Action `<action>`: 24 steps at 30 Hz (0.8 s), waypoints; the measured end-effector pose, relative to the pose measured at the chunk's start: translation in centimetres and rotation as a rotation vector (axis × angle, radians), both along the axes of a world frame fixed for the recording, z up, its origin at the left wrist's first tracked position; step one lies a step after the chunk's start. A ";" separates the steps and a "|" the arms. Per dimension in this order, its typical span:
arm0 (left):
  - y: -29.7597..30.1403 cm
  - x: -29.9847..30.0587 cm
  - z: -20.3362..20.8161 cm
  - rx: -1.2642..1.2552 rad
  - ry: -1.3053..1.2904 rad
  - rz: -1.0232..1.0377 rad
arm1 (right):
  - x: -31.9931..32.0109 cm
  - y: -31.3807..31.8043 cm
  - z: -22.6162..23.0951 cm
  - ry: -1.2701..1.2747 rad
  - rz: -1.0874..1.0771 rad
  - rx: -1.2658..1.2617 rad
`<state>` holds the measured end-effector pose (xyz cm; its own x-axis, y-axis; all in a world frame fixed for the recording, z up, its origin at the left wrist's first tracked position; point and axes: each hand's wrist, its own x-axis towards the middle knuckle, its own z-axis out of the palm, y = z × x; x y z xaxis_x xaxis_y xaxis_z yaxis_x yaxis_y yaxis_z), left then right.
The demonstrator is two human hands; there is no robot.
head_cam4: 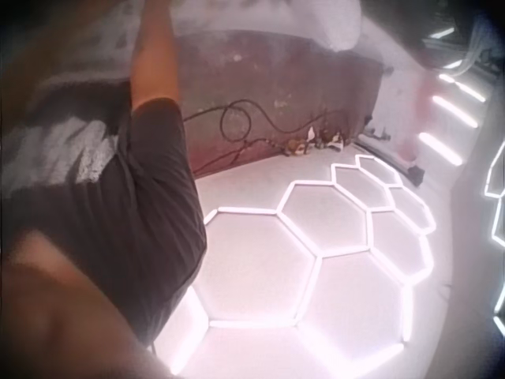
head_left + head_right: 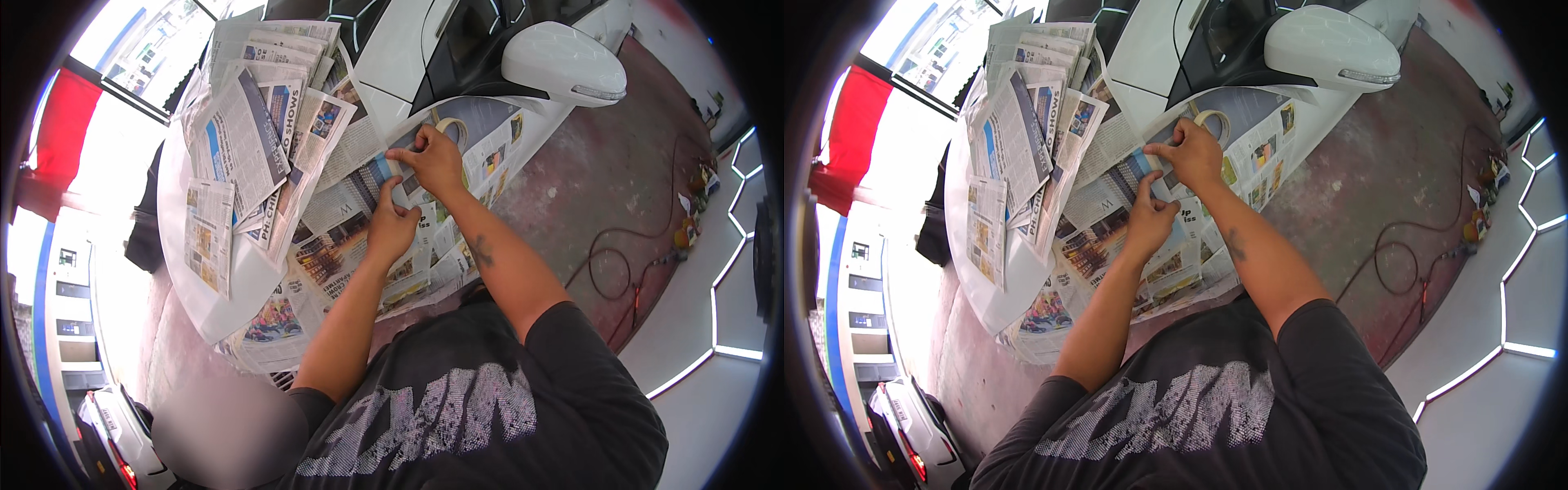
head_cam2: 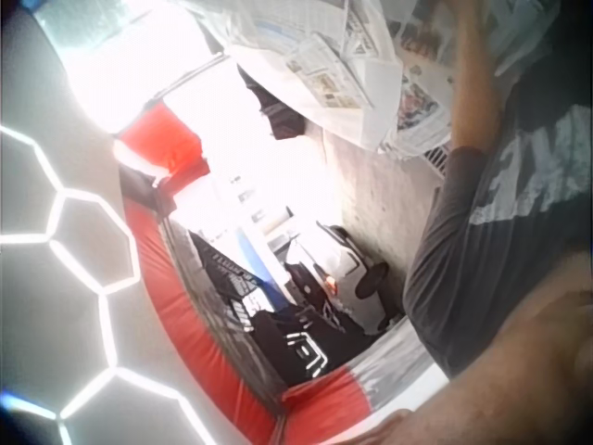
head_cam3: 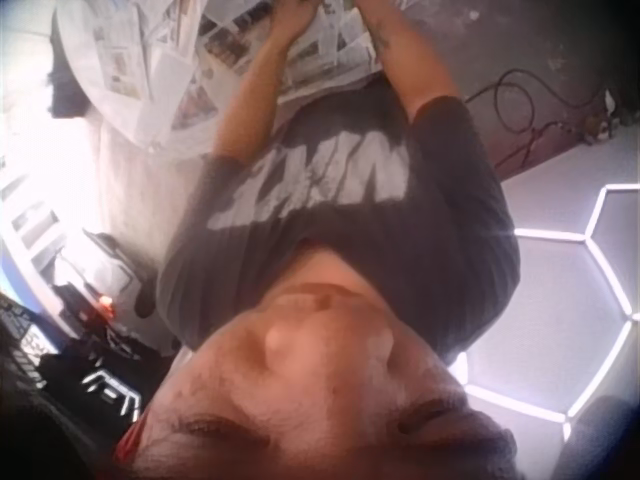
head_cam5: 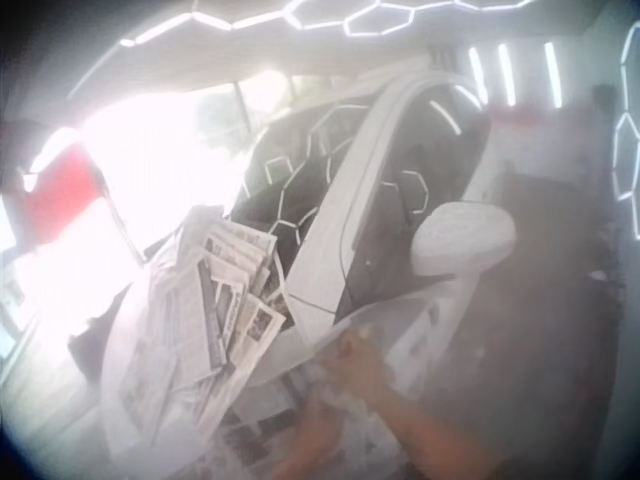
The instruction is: The person covers the front and side of a white car with newspaper sheets, securing them with masking tape. They smooth the paper over the hood, fender, and side window, then move to the rear wheel arch to continue masking.
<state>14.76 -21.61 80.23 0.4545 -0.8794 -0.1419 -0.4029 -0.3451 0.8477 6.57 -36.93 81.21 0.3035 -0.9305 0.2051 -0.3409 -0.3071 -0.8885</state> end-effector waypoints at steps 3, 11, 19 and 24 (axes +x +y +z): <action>0.1 -0.6 0.9 0.056 -0.014 -0.039 | -0.3 0.0 -0.2 0.065 -0.017 -0.166; 6.1 0.0 -0.5 -0.191 0.195 0.044 | -9.9 5.0 1.0 -0.044 -0.067 -0.048; 12.3 -4.3 3.6 -0.253 -0.286 -0.272 | -16.7 19.0 -5.2 -0.525 0.504 0.477; 12.5 -6.0 3.9 -0.305 -0.366 -0.357 | -17.2 20.6 -4.1 -0.395 0.512 0.288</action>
